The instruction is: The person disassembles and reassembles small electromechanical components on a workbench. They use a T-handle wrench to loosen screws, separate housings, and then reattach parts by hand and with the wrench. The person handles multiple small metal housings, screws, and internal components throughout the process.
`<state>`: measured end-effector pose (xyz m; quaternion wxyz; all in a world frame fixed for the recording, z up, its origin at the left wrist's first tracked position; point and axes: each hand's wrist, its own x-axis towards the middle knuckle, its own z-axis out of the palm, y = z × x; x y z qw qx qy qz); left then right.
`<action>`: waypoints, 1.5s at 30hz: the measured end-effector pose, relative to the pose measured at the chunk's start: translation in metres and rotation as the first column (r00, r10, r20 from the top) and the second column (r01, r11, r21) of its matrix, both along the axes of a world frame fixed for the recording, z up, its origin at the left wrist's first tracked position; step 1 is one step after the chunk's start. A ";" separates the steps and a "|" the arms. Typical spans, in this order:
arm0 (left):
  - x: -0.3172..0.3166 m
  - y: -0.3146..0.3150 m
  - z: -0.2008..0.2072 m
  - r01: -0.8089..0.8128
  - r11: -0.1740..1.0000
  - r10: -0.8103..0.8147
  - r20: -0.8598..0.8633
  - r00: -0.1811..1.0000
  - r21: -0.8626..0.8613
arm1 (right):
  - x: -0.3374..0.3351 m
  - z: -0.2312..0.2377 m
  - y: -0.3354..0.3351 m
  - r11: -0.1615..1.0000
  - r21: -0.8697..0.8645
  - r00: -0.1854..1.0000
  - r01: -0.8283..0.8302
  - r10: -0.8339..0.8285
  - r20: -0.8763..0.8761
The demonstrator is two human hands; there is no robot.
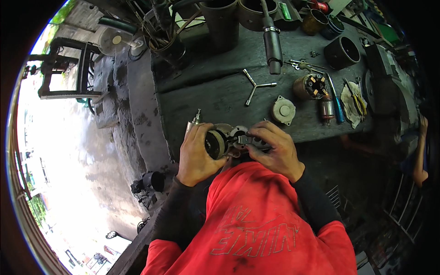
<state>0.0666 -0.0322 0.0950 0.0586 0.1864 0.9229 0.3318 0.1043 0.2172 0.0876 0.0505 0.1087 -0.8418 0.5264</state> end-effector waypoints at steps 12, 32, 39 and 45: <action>0.005 0.017 0.003 0.042 0.998 -0.043 -0.022 0.999 -0.050 | -0.016 0.016 -0.005 0.839 0.501 0.974 -0.212 0.221 0.044; 0.008 0.028 0.006 0.087 0.996 -0.087 0.000 0.996 -0.035 | 0.001 0.021 -0.014 0.792 0.588 0.984 -0.166 0.096 0.149; 0.009 0.029 0.009 0.103 0.990 -0.100 0.034 0.994 -0.096 | -0.003 0.019 -0.010 0.874 0.454 0.963 -0.173 0.053 0.265; 0.007 0.032 0.009 0.103 0.991 -0.100 0.036 0.994 -0.083 | 0.003 0.014 -0.007 0.878 0.453 0.971 -0.155 0.051 0.233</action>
